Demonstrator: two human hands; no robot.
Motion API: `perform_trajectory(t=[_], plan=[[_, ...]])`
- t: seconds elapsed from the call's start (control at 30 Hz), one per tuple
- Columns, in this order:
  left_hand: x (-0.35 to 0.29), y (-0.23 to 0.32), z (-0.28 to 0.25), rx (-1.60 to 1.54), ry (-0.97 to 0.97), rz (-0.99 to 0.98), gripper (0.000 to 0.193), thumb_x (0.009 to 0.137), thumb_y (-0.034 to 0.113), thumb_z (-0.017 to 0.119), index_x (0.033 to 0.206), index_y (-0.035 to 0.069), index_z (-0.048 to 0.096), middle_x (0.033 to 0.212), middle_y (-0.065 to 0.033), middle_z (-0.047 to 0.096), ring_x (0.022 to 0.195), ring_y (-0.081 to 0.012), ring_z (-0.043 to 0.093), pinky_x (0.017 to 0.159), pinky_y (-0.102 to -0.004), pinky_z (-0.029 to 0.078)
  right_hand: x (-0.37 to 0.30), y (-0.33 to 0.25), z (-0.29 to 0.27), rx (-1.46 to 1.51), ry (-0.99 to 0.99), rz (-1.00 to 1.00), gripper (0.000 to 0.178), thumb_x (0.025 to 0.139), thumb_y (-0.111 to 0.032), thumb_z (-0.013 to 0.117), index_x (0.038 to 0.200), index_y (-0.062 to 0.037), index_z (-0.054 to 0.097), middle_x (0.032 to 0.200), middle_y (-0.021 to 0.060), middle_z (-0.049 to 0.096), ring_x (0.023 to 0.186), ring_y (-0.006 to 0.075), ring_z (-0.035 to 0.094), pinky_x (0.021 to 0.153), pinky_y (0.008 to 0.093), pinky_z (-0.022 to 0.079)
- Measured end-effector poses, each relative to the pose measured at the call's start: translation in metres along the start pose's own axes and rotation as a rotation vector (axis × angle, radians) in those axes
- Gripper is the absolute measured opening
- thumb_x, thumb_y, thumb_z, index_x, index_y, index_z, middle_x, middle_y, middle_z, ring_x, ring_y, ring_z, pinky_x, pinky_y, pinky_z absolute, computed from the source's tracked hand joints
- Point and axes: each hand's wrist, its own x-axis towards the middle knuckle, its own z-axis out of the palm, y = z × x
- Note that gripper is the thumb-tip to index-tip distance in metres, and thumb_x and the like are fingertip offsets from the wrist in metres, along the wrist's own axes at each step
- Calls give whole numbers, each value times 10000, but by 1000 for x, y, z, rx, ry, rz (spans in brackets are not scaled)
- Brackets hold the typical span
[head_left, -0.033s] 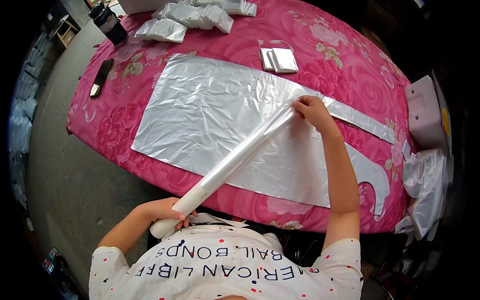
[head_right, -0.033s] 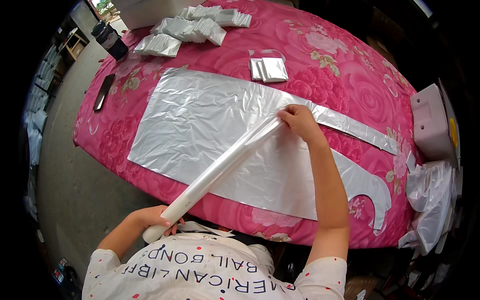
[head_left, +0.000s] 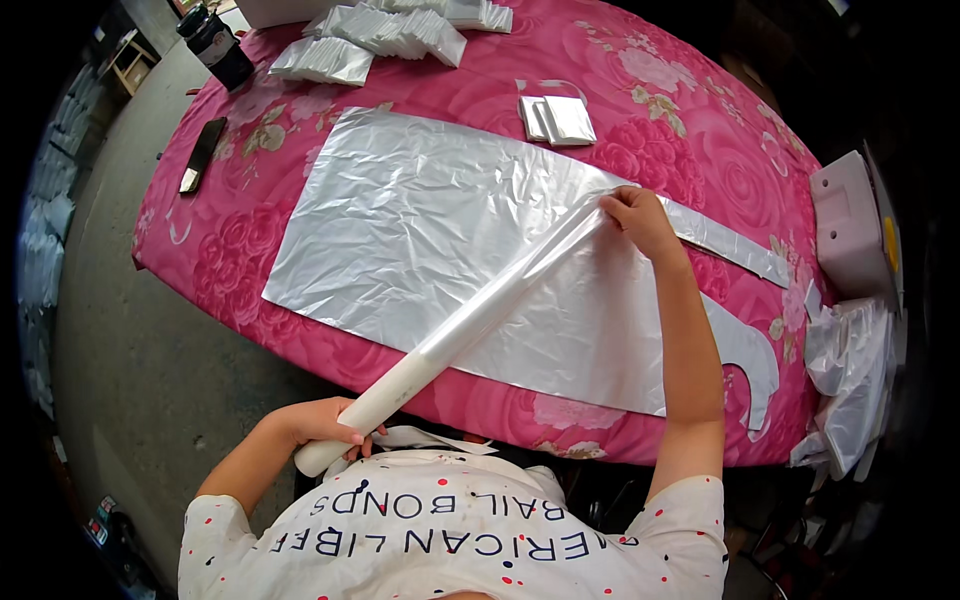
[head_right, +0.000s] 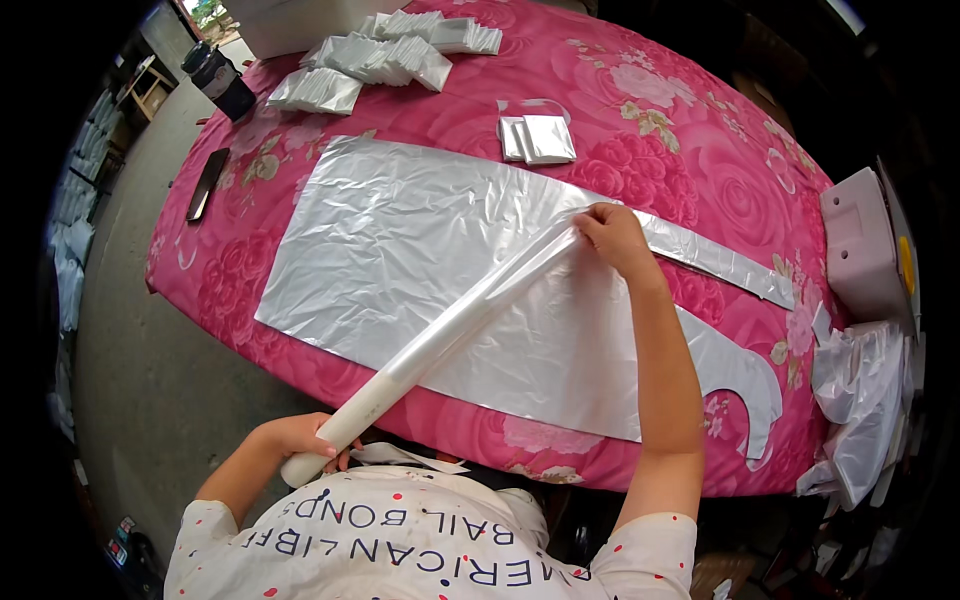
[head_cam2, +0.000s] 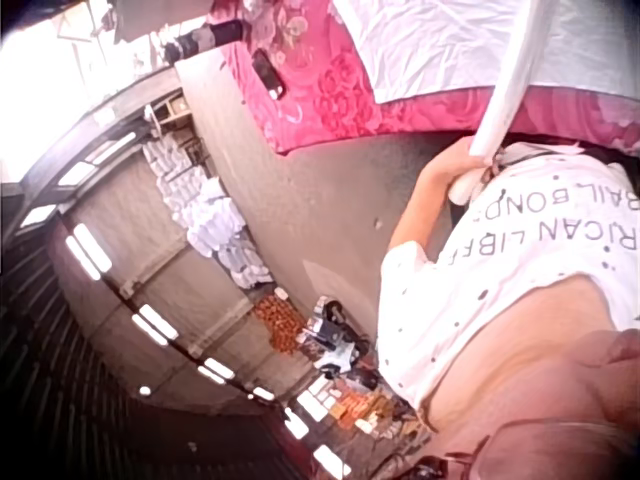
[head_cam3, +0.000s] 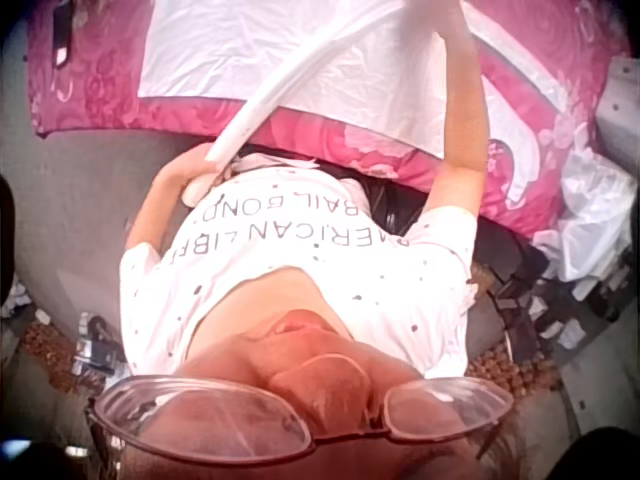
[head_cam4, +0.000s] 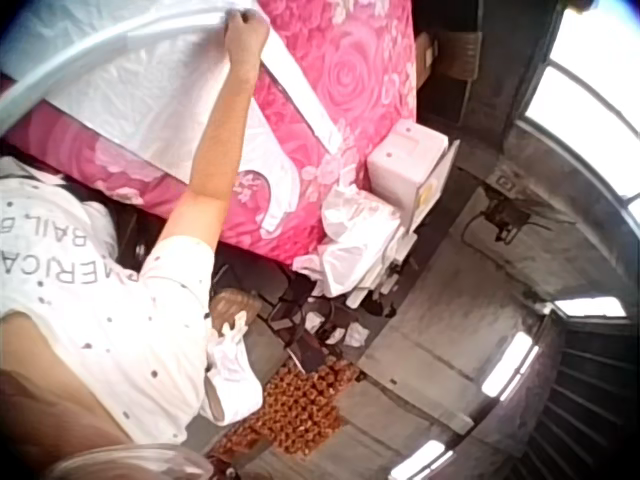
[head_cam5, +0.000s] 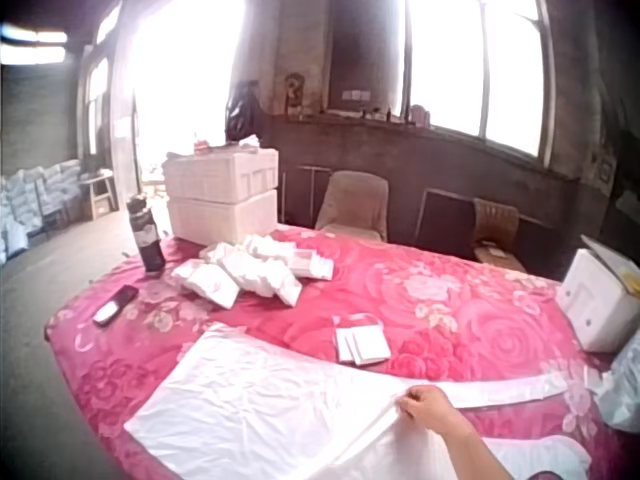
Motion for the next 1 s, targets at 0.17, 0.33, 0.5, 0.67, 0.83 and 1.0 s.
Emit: perform_trajectory(t=[0.17,0.33,0.5,0.67,0.83,1.0], plan=[[-30,-29,-24,196,11,-60,499,720,151,754,1137,-8,532,969,-81,647,934,-151,596,847,-297,462,14,61,-78,-22,303,-18,181,852,-148,600,737,-8,595,593,-12,519,511,52,447,465,218,363],[-31,7,-19,444,-39,-87,459,719,112,747,1124,6,557,993,-59,645,936,-138,588,844,-287,460,10,62,-71,72,249,-63,173,864,-142,591,745,-16,591,590,-26,503,520,45,435,480,205,364],[10,114,21,1202,199,273,450,660,258,744,1044,70,604,932,-144,649,856,-299,622,747,-358,474,12,16,-20,-9,89,-74,166,864,-151,592,818,8,610,630,-21,518,553,51,441,513,222,377],[77,157,47,1579,556,910,410,666,251,739,1004,68,595,976,-110,606,889,-310,589,745,-408,463,22,-8,8,-2,-7,-147,163,860,-152,589,830,6,620,630,-4,535,582,65,463,535,239,387],[108,136,54,1760,147,1038,594,740,352,662,1172,-22,498,1207,-159,492,1109,-326,477,938,-424,385,34,-7,11,-74,-72,-114,171,851,-161,600,829,6,628,632,2,544,587,73,475,542,245,393],[119,108,58,1941,195,956,827,799,562,484,1302,-81,353,1403,-239,298,1320,-343,276,1096,-422,193,40,2,8,-15,-84,-78,249,833,-171,623,994,19,604,792,48,589,660,102,520,604,262,438]])
